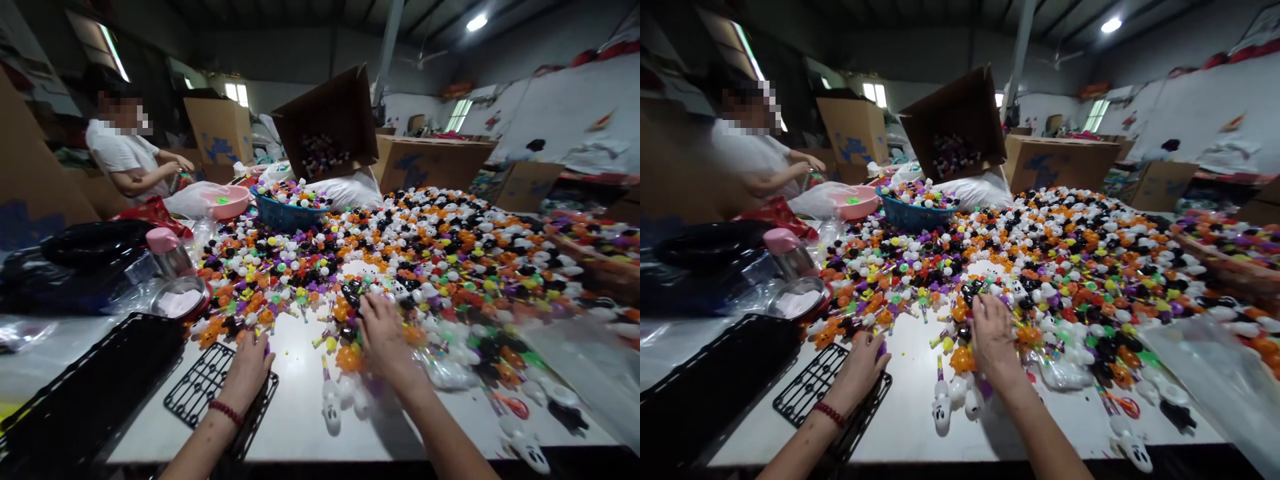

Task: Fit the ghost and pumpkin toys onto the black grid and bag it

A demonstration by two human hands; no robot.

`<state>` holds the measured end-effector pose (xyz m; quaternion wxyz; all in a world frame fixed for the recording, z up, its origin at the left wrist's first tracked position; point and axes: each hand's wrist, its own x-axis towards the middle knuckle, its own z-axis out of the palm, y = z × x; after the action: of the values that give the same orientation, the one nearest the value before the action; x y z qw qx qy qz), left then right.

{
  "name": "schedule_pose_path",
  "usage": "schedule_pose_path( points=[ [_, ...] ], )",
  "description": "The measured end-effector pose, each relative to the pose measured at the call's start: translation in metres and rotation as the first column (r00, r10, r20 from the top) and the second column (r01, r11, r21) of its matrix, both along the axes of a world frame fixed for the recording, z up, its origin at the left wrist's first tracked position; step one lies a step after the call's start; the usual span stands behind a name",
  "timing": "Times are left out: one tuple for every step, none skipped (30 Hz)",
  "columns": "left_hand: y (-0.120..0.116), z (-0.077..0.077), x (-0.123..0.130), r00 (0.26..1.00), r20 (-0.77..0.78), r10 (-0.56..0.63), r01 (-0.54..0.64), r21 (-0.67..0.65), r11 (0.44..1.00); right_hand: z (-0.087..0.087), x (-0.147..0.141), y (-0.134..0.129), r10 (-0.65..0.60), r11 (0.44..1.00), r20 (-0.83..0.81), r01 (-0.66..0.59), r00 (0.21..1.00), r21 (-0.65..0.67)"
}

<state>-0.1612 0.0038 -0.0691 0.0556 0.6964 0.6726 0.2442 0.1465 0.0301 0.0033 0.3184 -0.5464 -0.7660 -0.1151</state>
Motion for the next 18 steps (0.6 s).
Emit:
schedule_pose_path(
  points=[
    [0.004, -0.003, -0.001, 1.000, -0.007, -0.014, 0.013, -0.008, 1.000, -0.004, -0.010, -0.002, 0.050, 0.999, 0.015, -0.049, 0.999, -0.015],
    [0.007, -0.003, -0.001, 1.000, 0.009, -0.019, 0.019, -0.007, 1.000, -0.009, -0.021, -0.005, 0.110, 0.993, 0.025, -0.109, 0.994, -0.035],
    [0.008, -0.001, 0.001, 0.998, 0.051, -0.023, 0.024, -0.005, 1.000, -0.014, -0.032, -0.010, 0.171, 0.984, 0.035, -0.169, 0.985, -0.062],
    [0.007, 0.004, 0.005, 0.993, 0.117, -0.026, 0.027, -0.011, 1.000, -0.019, -0.043, -0.014, 0.229, 0.970, 0.043, -0.225, 0.972, -0.089],
    [0.005, 0.012, 0.011, 0.979, 0.202, -0.029, 0.038, -0.040, 0.998, -0.023, -0.053, -0.019, 0.284, 0.954, 0.050, -0.277, 0.958, -0.114],
    [0.001, 0.021, 0.018, 0.954, 0.297, -0.041, 0.070, -0.087, 0.994, -0.026, -0.061, -0.022, 0.334, 0.936, 0.052, -0.324, 0.941, -0.140],
    [-0.004, 0.031, 0.026, 0.917, 0.395, -0.055, 0.122, -0.145, 0.982, -0.028, -0.067, -0.025, 0.378, 0.916, 0.052, -0.366, 0.924, -0.166],
    [-0.009, 0.042, 0.035, 0.870, 0.487, -0.081, 0.201, -0.201, 0.959, -0.029, -0.071, -0.027, 0.414, 0.897, 0.046, -0.399, 0.909, -0.189],
    [-0.013, 0.053, 0.044, 0.816, 0.566, -0.116, 0.294, -0.233, 0.927, -0.029, -0.072, -0.028, 0.435, 0.884, 0.036, -0.419, 0.900, -0.206],
    [-0.015, 0.062, 0.053, 0.769, 0.624, -0.140, 0.366, -0.249, 0.897, -0.029, -0.070, -0.030, 0.438, 0.878, 0.018, -0.423, 0.899, -0.226],
    [-0.014, 0.071, 0.061, 0.734, 0.661, -0.159, 0.416, -0.251, 0.874, -0.029, -0.067, -0.031, 0.428, 0.875, -0.006, -0.416, 0.904, -0.250],
    [-0.010, 0.078, 0.068, 0.719, 0.674, -0.170, 0.434, -0.244, 0.867, -0.029, -0.061, -0.033, 0.401, 0.877, -0.043, -0.397, 0.915, -0.273],
    [-0.002, 0.083, 0.073, 0.725, 0.665, -0.177, 0.428, -0.234, 0.873, -0.031, -0.054, -0.036, 0.367, 0.880, -0.091, -0.377, 0.926, -0.288],
    [0.010, 0.088, 0.079, 0.747, 0.637, -0.190, 0.412, -0.219, 0.885, -0.033, -0.045, -0.041, 0.329, 0.887, -0.144, -0.358, 0.933, -0.290],
    [0.026, 0.091, 0.084, 0.776, 0.593, -0.213, 0.396, -0.196, 0.897, -0.037, -0.036, -0.047, 0.289, 0.900, -0.196, -0.336, 0.937, -0.277],
    [0.046, 0.094, 0.091, 0.806, 0.538, -0.247, 0.390, -0.170, 0.905, -0.042, -0.026, -0.054, 0.246, 0.918, -0.244, -0.306, 0.938, -0.251],
    [0.068, 0.096, 0.098, 0.837, 0.465, -0.289, 0.394, -0.145, 0.908, -0.047, -0.016, -0.062, 0.199, 0.937, -0.283, -0.267, 0.938, -0.224],
    [0.093, 0.098, 0.107, 0.867, 0.373, -0.331, 0.400, -0.125, 0.908, -0.053, -0.007, -0.071, 0.150, 0.952, -0.311, -0.222, 0.939, -0.212]
  ],
)
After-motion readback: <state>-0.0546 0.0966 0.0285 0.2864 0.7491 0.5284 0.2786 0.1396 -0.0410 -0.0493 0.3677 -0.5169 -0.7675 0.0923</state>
